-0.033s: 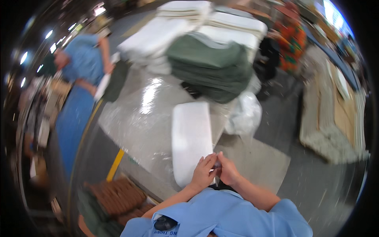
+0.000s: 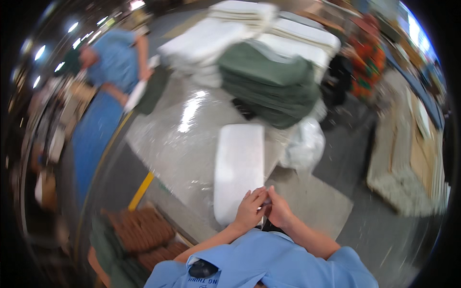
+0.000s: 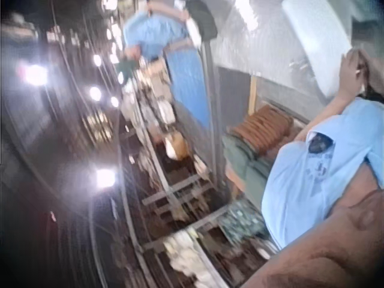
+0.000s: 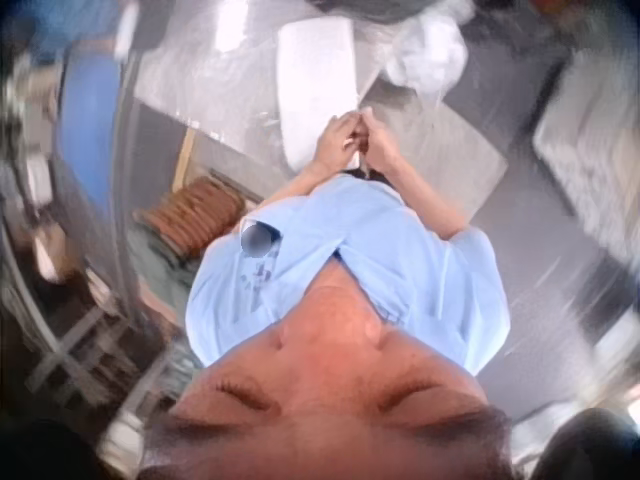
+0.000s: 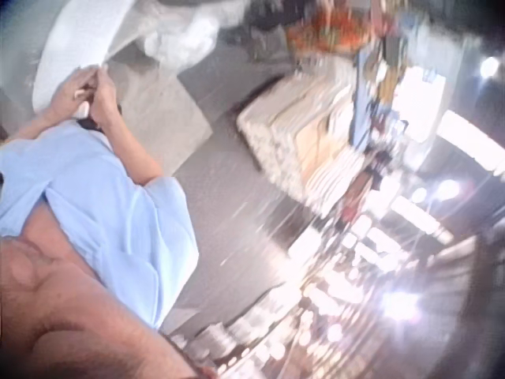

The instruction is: The person inserts white foam inserts into green fabric pillowcases and ties the closures. The person handles multiple pillowcases one at a time, aligning the foam, inserting it, and securing the tie closure before placing the finished item aside.

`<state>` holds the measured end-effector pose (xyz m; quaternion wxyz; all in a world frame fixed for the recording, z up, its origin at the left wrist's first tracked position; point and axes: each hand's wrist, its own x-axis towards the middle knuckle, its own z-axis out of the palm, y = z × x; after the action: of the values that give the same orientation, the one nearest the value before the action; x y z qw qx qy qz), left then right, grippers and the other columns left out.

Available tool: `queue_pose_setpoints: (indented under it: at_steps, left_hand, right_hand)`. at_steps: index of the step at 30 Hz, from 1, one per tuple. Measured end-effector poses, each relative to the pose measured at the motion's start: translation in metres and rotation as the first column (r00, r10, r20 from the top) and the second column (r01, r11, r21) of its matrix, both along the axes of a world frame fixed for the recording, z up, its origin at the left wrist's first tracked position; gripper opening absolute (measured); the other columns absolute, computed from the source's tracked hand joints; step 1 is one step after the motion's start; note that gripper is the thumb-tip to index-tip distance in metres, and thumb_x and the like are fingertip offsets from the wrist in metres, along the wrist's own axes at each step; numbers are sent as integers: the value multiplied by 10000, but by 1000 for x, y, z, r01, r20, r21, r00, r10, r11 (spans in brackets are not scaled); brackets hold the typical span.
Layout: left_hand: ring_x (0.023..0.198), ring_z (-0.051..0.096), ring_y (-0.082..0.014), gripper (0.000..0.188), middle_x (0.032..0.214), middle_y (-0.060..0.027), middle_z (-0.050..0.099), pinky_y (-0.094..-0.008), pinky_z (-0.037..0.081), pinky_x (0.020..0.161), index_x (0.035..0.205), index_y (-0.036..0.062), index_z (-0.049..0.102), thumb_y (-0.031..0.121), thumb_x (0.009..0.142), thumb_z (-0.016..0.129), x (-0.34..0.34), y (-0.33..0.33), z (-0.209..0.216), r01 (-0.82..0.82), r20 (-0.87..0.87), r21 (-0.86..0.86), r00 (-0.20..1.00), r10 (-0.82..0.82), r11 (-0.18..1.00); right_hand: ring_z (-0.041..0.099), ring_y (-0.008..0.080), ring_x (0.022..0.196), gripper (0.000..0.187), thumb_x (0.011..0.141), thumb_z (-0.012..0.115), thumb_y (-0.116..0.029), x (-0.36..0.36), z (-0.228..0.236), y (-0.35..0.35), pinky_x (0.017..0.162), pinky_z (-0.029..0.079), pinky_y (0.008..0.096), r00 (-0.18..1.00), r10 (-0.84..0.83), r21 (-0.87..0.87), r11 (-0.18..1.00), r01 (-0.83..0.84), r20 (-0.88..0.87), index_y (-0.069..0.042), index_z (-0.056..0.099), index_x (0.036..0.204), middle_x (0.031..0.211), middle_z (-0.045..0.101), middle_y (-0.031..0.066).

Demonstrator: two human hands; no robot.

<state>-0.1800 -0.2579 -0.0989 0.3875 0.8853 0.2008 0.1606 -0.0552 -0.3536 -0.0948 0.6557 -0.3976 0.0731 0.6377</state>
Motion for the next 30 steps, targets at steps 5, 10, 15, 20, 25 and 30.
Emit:
queue_pose_setpoints:
  at_steps: [5, 10, 15, 20, 25, 30]
  left_hand:
    - [1205, 690, -325, 351, 1357, -132, 702, -494, 521, 1065, 1264, 59, 731, 55, 913, 714, -27, 2, 9, -294, 146, -55, 943, 299, 954]
    - [946, 764, -232, 235, 1105, -130, 786, -348, 616, 812, 1202, 15, 741, 37, 994, 633, -87, 32, 5, -611, 246, -307, 689, 681, 729]
    - [836, 738, -164, 237, 1055, -113, 767, -324, 619, 721, 1233, -13, 701, 91, 1081, 552, -202, 115, -34, -708, 76, -645, 315, 946, 288]
    - [697, 692, -136, 151, 1043, -101, 768, -317, 589, 636, 1190, 7, 608, 94, 1079, 554, -284, 237, -66, -732, -141, -681, 169, 976, 28]
    - [679, 663, -165, 166, 1049, -114, 769, -333, 576, 630, 1215, 33, 603, 99, 1062, 608, -323, 355, -108, -683, -299, -729, 253, 920, -50]
    - [883, 731, -269, 101, 1021, -147, 774, -418, 587, 787, 1019, 28, 715, 96, 956, 673, -316, 422, -146, -844, -142, -417, 427, 893, 337]
  right_hand:
    - [647, 275, 1172, 663, 1112, 351, -665, -3, -1, 20, 1013, 535, 522, 932, 361, 88, 928, -362, 28, -97, 580, 1366, 1284, 648, 98]
    - [609, 293, 1237, 568, 1067, 597, -496, -31, 20, 66, 1040, 515, 485, 601, 607, -119, 748, -653, 520, -97, 543, 1469, 1375, 605, 139]
    - [493, 452, 1400, 702, 912, 802, -310, -41, 6, 97, 1156, 423, 538, -329, 331, -458, 749, -480, 885, -80, 532, 1517, 1525, 491, 273]
    - [379, 506, 1485, 761, 869, 833, -344, -53, -24, 107, 1197, 369, 569, -502, 476, -662, 688, -298, 722, -93, 536, 1522, 1600, 384, 320]
    - [336, 537, 1495, 816, 813, 867, -346, -83, -21, 124, 1198, 363, 587, -514, 571, -737, 644, -205, 641, -91, 541, 1515, 1634, 315, 330]
    - [376, 534, 1479, 794, 809, 868, -350, -86, -21, 129, 1198, 370, 582, -486, 578, -719, 675, -165, 655, -91, 560, 1494, 1613, 356, 334]
